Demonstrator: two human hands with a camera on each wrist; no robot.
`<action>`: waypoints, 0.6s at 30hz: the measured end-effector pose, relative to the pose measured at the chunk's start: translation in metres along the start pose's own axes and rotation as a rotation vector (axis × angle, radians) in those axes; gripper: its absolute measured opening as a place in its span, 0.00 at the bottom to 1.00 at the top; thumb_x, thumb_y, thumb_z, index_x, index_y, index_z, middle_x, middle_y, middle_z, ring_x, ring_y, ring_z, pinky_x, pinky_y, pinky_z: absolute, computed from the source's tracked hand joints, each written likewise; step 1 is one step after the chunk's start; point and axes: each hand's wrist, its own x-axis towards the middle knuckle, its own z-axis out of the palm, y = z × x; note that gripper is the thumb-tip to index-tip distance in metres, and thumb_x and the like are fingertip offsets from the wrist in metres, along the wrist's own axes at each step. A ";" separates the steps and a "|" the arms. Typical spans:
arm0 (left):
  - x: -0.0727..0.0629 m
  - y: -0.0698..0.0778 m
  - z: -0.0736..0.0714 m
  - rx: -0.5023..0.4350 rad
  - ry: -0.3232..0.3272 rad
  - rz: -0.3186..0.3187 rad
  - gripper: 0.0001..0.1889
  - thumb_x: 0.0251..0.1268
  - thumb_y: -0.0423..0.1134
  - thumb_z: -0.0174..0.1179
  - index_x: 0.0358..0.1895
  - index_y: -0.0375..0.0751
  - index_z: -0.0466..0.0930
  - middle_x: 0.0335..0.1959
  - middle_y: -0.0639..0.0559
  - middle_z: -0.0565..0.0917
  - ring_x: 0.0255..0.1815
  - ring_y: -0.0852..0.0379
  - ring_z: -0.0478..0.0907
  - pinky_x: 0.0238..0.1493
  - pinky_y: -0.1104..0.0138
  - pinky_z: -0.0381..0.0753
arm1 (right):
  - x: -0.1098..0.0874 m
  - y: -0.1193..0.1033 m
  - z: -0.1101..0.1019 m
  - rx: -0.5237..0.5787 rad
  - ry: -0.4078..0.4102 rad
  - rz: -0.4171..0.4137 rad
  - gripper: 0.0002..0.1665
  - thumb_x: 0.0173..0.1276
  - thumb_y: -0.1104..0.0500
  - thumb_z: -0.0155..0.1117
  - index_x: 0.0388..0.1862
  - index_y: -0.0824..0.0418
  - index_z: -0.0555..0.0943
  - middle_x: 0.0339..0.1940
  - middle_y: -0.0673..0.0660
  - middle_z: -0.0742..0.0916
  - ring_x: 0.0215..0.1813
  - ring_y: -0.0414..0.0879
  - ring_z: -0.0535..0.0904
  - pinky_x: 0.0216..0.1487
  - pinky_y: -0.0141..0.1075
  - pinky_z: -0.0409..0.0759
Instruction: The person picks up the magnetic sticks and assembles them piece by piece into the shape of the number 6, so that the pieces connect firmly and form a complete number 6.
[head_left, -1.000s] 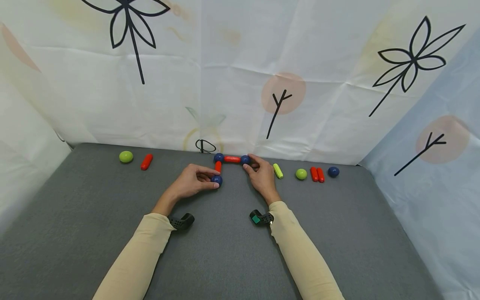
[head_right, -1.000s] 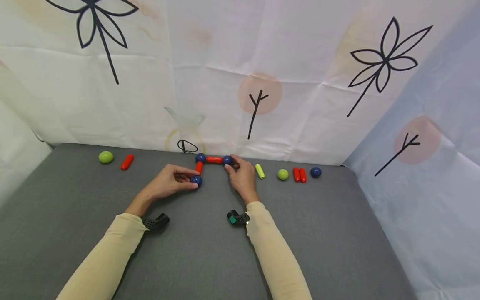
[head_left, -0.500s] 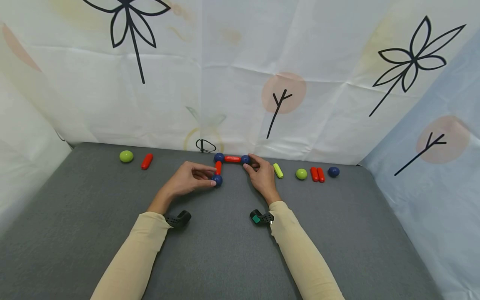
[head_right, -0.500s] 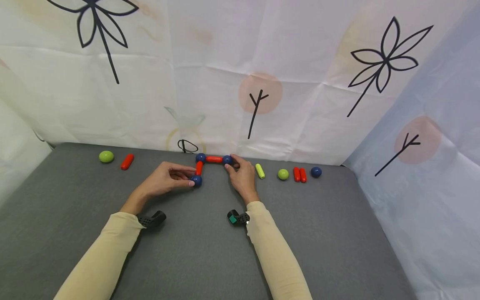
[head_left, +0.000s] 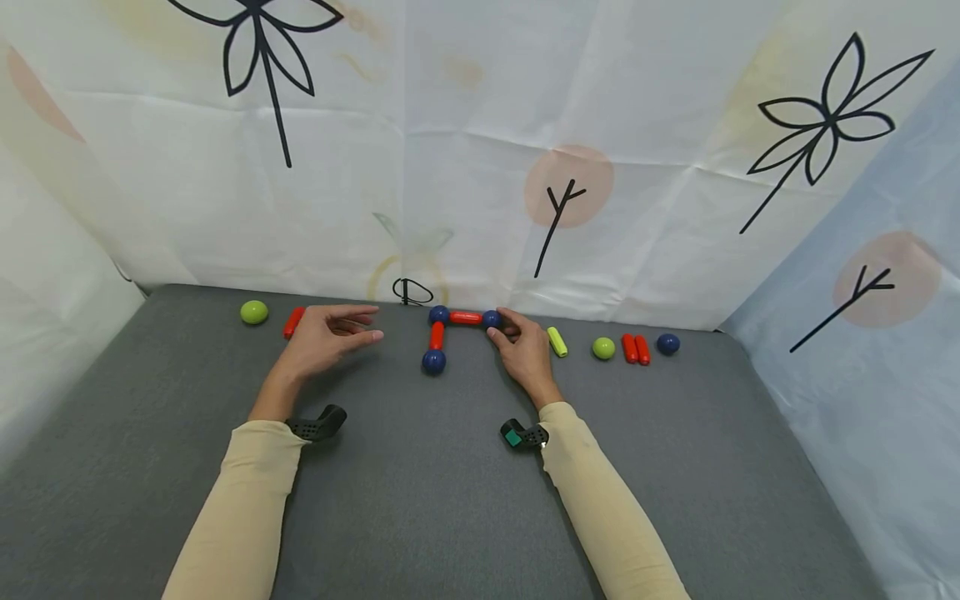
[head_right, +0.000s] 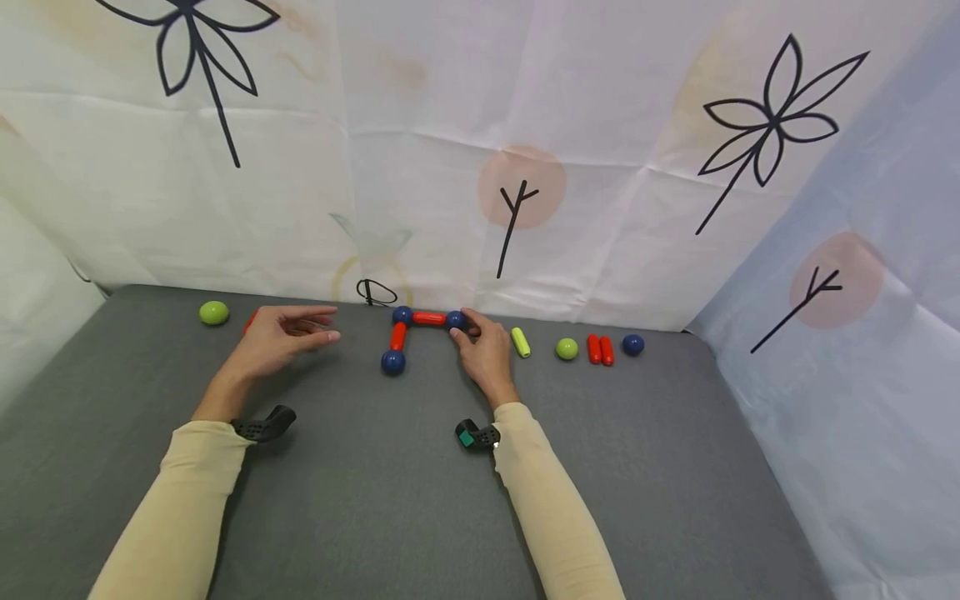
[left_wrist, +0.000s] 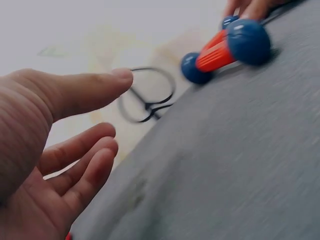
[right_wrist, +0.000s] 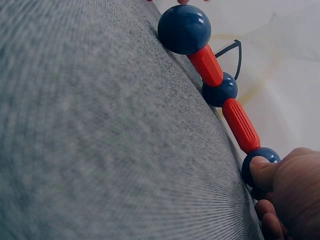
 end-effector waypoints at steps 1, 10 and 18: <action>-0.002 -0.002 -0.005 0.008 0.026 -0.009 0.27 0.66 0.45 0.71 0.66 0.38 0.80 0.58 0.37 0.82 0.52 0.46 0.81 0.43 0.63 0.81 | 0.000 0.000 0.000 0.001 0.000 -0.001 0.25 0.69 0.59 0.72 0.64 0.60 0.83 0.50 0.63 0.88 0.49 0.54 0.85 0.51 0.47 0.82; -0.019 -0.015 -0.036 0.043 0.287 -0.080 0.29 0.67 0.49 0.69 0.67 0.40 0.79 0.58 0.35 0.81 0.42 0.64 0.75 0.33 0.73 0.75 | 0.000 0.000 0.000 0.004 0.002 0.001 0.24 0.69 0.59 0.72 0.63 0.60 0.83 0.50 0.64 0.88 0.49 0.55 0.85 0.50 0.47 0.82; -0.023 -0.024 -0.040 0.035 0.424 -0.134 0.26 0.68 0.44 0.68 0.66 0.36 0.79 0.59 0.36 0.78 0.44 0.66 0.75 0.34 0.78 0.74 | -0.001 0.000 -0.001 0.014 -0.007 0.003 0.24 0.69 0.59 0.72 0.63 0.60 0.83 0.49 0.64 0.88 0.49 0.55 0.85 0.50 0.48 0.82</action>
